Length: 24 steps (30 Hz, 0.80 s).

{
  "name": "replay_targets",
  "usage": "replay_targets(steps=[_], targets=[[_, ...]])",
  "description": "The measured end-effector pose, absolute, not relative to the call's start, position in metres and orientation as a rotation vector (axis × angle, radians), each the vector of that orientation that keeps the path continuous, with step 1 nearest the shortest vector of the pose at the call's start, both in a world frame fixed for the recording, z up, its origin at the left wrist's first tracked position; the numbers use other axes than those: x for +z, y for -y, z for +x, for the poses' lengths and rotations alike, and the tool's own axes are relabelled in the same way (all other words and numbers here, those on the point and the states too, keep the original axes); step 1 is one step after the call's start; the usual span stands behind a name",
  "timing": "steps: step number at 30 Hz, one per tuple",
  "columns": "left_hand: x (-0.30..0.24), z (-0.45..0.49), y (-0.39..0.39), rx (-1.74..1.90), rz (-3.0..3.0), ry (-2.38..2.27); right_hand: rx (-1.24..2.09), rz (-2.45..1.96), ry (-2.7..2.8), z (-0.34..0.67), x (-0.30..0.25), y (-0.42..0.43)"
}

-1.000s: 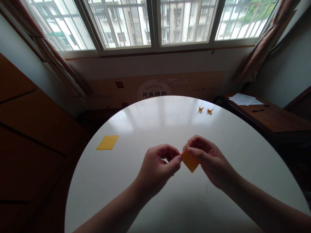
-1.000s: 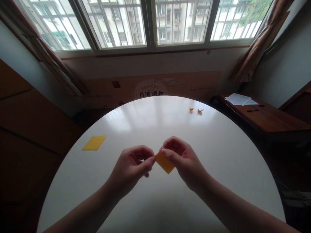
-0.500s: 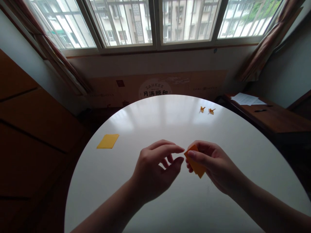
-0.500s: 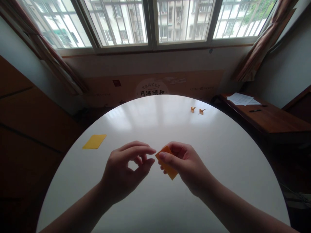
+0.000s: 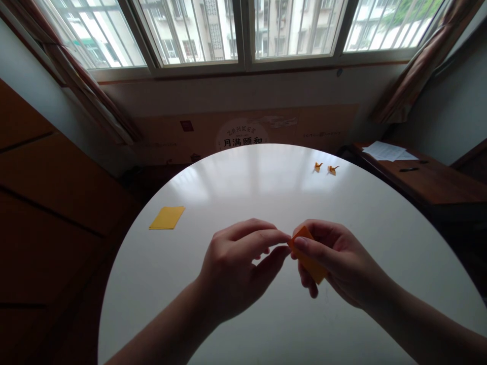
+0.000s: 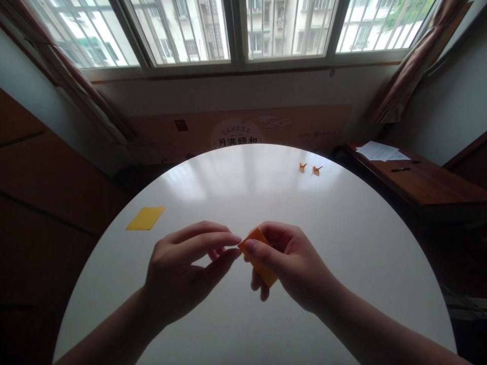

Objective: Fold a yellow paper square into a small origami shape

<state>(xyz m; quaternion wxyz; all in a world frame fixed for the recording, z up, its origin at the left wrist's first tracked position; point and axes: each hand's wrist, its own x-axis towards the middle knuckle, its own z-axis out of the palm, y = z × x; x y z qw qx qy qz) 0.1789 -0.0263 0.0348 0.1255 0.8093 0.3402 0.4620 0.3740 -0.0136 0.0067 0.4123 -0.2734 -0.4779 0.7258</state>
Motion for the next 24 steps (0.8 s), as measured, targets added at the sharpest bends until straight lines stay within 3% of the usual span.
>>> replay_targets(steps=[24], targets=[[0.024, 0.178, 0.019, 1.15, 2.053, -1.142, 1.294, -0.808, 1.504, 0.373, -0.001, 0.006]])
